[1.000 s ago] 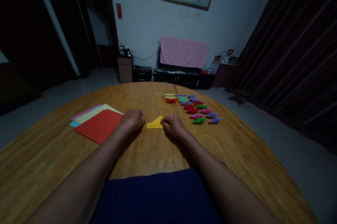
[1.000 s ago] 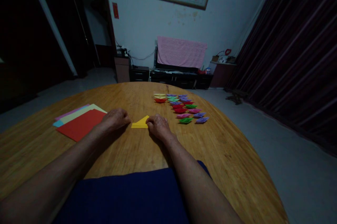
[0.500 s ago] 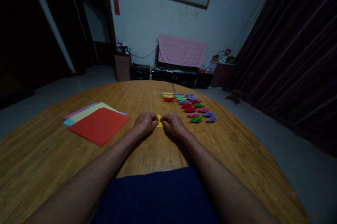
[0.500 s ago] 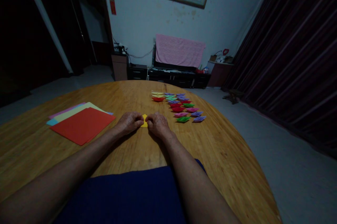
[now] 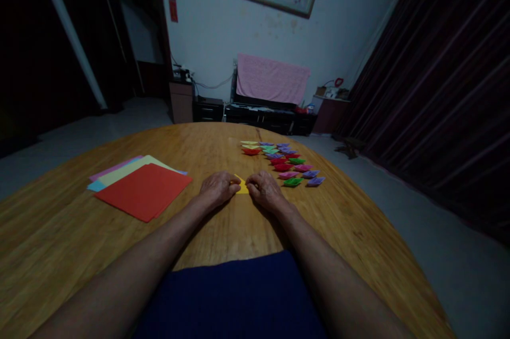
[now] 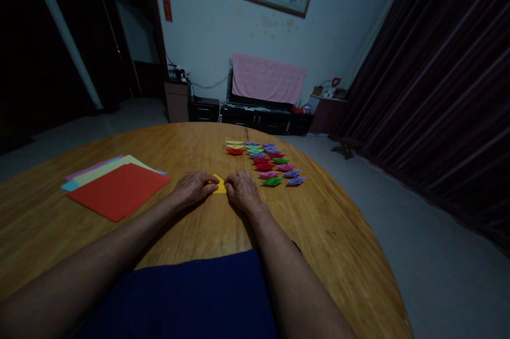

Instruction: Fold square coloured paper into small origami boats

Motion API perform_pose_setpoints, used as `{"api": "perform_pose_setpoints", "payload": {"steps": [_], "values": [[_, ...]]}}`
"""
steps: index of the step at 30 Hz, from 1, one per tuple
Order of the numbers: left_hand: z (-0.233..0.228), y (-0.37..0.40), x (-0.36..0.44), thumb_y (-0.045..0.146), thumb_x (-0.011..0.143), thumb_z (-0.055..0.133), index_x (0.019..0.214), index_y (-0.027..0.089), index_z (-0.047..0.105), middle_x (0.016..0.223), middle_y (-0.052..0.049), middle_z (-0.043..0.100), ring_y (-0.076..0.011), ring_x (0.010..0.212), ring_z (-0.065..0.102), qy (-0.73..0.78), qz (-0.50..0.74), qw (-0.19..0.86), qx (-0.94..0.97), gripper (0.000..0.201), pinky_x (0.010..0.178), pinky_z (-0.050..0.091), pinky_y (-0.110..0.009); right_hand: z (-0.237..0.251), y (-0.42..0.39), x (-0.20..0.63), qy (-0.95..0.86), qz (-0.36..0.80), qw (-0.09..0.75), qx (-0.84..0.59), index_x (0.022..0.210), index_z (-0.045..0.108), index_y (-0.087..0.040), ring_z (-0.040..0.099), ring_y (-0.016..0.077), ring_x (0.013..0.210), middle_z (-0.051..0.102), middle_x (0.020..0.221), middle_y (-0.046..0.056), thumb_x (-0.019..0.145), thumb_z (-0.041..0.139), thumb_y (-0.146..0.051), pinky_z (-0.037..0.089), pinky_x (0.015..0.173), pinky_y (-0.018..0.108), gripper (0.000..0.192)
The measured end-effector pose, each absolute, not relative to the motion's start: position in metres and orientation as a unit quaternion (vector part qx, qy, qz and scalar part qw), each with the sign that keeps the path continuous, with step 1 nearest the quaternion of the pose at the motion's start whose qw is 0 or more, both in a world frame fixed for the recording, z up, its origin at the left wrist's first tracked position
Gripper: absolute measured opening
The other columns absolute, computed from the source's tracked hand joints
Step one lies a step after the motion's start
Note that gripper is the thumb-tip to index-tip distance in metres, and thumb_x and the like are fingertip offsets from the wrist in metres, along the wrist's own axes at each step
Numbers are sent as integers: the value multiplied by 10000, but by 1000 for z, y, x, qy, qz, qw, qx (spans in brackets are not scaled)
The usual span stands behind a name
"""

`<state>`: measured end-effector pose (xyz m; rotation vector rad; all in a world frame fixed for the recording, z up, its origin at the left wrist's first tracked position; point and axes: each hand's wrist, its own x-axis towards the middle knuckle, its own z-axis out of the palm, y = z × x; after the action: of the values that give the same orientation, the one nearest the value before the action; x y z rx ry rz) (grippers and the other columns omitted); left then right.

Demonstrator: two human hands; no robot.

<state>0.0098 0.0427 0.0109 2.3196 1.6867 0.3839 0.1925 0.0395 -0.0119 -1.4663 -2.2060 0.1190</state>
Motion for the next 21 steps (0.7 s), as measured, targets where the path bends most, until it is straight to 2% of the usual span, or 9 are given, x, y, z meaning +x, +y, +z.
{"api": "perform_pose_setpoints", "payload": {"steps": [13,21], "values": [[23,46,31,460,841,557,1122,246,668,1176,-111,702,-305,1114,626,617,85,116,774,370,877,483,-386,-29,50,204,-791,61,321,-517,869,691,-193,558,189,868,631,866,46,854,557,-135,424,818,301,147],[35,46,45,560,782,597,1135,152,665,1216,-239,664,-404,1148,604,631,62,128,762,544,909,475,-473,-28,49,205,-766,80,341,-539,869,690,-174,587,189,879,658,889,62,804,466,-43,445,826,299,267]]}}
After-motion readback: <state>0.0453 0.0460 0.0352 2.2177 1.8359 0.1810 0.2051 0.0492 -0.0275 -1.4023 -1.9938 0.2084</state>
